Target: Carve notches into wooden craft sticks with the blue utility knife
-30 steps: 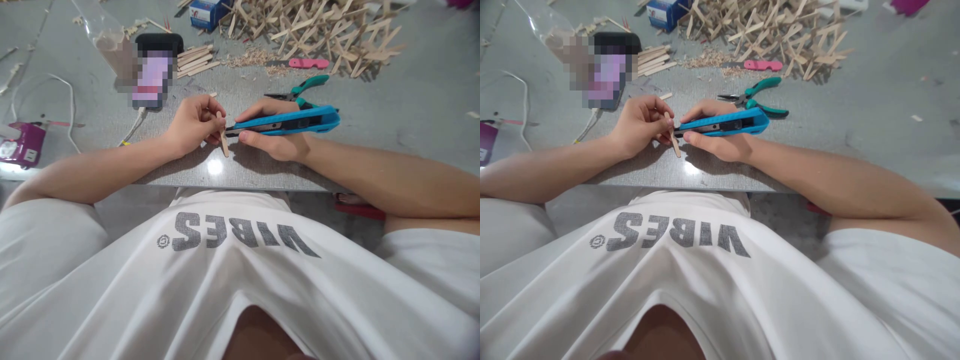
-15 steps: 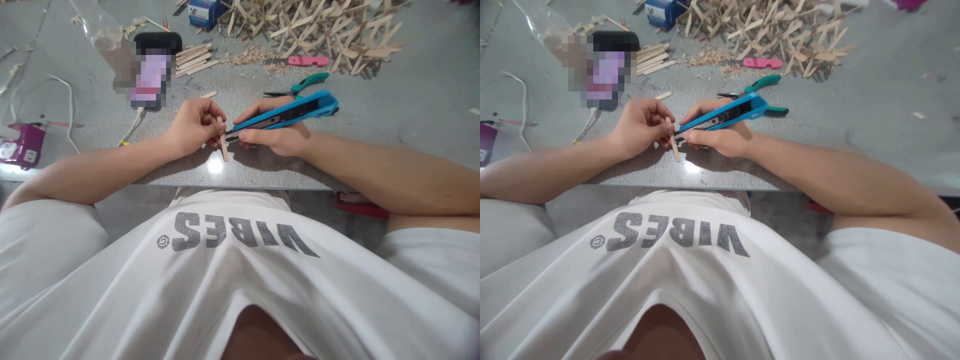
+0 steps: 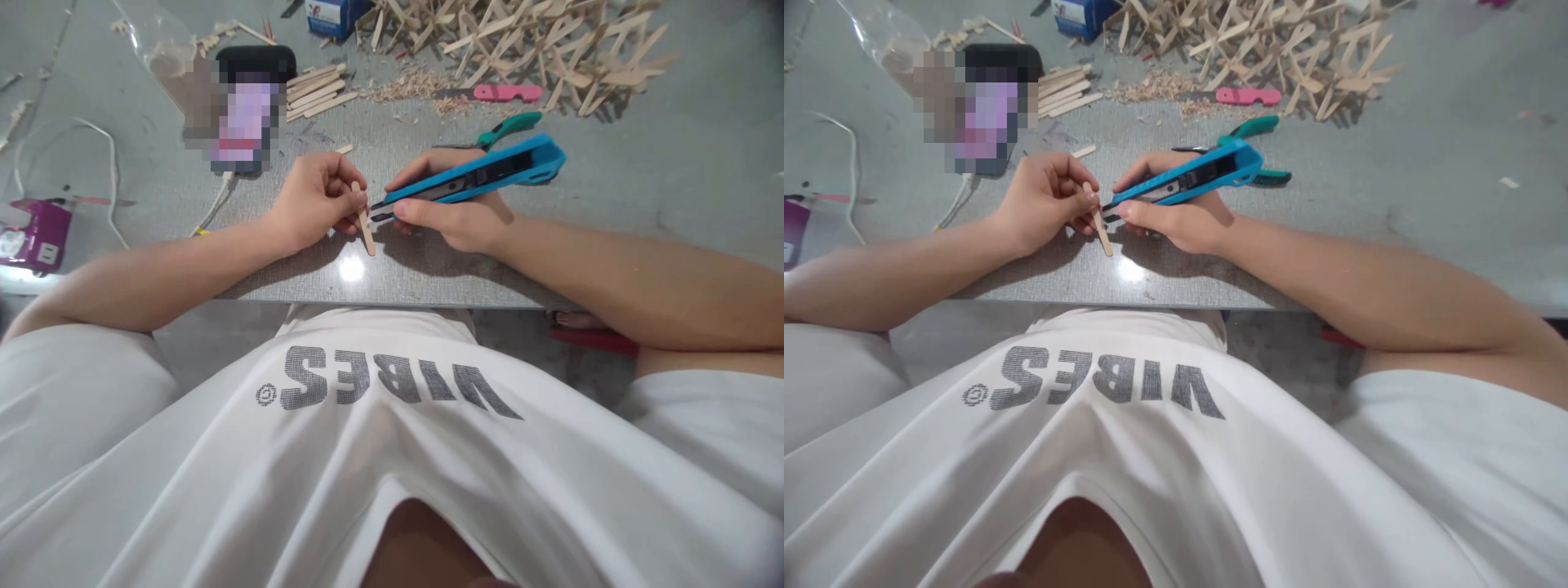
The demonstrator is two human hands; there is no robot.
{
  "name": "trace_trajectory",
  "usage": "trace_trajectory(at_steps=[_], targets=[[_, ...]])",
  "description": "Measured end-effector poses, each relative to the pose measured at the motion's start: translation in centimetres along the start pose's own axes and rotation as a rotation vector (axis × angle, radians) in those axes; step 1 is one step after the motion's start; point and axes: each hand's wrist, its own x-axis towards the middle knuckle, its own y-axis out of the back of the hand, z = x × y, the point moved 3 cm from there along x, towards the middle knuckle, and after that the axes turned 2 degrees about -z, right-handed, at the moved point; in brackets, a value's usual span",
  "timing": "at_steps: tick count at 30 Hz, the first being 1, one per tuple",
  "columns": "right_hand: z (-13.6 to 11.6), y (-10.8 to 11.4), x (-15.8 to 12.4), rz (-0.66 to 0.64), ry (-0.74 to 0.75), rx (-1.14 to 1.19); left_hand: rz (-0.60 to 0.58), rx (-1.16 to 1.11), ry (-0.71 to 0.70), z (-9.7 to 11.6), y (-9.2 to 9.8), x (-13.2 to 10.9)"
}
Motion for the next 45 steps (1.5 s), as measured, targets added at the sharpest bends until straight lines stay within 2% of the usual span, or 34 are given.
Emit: trace_trajectory(at_steps=[3,7,13,20,23,27,30,36,41,45], targets=[[0.1,0.1,0.1,-0.006,0.021,-0.034,0.002,0.003,-0.014,0.0,0.0,0.0],[-0.2,0.2,-0.1,-0.022,0.098,-0.196,0.015,0.003,-0.013,0.2,0.1,0.0],[-1.6,0.1,-1.0,0.044,0.196,-0.389,0.019,-0.024,0.003,0.0,0.0,0.2],[-1.7,0.2,-1.4,0.056,0.164,-0.467,0.007,-0.031,-0.001,-0.1,0.1,0.2],[-1.6,0.3,-1.3,0.027,0.149,-0.488,-0.022,0.119,-0.014,0.2,0.6,0.5],[-1.4,0.2,-1.1,-0.045,0.142,-0.493,-0.069,0.417,-0.165,0.9,1.4,0.7],[-1.3,0.2,-1.1,-0.069,0.158,-0.465,-0.124,0.521,-0.198,1.0,1.6,0.9],[-1.3,0.2,-1.1,-0.069,0.129,-0.470,-0.191,0.583,-0.201,0.7,1.8,1.3],[-1.3,0.2,-1.2,-0.075,0.117,-0.459,-0.172,0.512,-0.140,0.8,1.9,1.3],[-1.3,0.2,-1.1,-0.075,0.105,-0.486,-0.173,0.570,-0.117,0.9,1.7,1.3]])
